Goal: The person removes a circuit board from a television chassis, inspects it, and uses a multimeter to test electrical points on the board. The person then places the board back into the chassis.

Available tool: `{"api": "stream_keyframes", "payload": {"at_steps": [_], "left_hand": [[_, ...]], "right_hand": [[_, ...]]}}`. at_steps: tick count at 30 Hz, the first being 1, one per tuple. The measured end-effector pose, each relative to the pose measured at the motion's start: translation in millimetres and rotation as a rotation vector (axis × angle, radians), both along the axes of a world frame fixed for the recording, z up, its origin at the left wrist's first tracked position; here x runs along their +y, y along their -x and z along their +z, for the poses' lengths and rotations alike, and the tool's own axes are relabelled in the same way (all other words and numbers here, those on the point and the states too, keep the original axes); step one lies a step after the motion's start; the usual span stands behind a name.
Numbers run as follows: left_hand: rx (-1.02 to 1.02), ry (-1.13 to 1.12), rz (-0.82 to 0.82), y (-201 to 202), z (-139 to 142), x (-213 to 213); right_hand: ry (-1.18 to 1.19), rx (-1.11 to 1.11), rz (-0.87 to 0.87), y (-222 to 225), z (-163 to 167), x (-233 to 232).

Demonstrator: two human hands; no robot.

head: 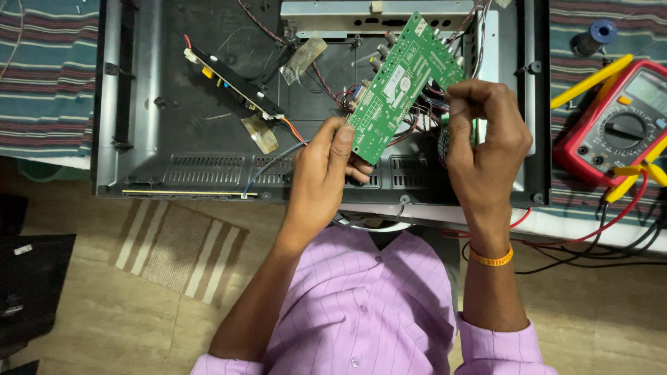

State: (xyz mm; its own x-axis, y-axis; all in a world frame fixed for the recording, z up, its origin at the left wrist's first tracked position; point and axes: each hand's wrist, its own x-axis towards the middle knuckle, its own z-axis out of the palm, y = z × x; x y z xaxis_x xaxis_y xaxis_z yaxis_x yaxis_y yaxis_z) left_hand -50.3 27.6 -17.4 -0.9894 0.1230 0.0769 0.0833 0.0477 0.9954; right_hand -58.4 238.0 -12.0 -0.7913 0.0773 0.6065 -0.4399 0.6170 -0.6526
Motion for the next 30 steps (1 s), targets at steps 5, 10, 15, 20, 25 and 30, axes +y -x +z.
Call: {"api": "stream_keyframes", "payload": {"at_steps": [5, 10, 15, 20, 25, 30], "left_hand": [[-0.011, -0.034, -0.009, -0.2, -0.4, 0.2], [-0.012, -0.017, -0.012, -0.6, 0.2, -0.9], [-0.034, 0.001, -0.002, -0.9, 0.9, -1.0], [-0.029, 0.000, -0.001, -0.6, 2.5, -0.2], [-0.032, 0.019, 0.004, -2.3, 1.5, -0.3], [-0.037, 0.003, 0.005, -1.1, 2.0, 0.3]], "right_hand": [[-0.002, 0.001, -0.010, -2.2, -0.7, 0.7], [0.010, 0.004, -0.011, -2.1, -1.7, 1.8], [0.017, -0.009, -0.006, -3.4, -2.2, 1.0], [0.011, 0.004, 0.006, -3.4, -1.6, 1.4], [-0.008, 0.004, 0.007, -4.8, -1.3, 1.4], [-0.028, 0.001, 0.015, -3.6, 0.9, 0.4]]}}
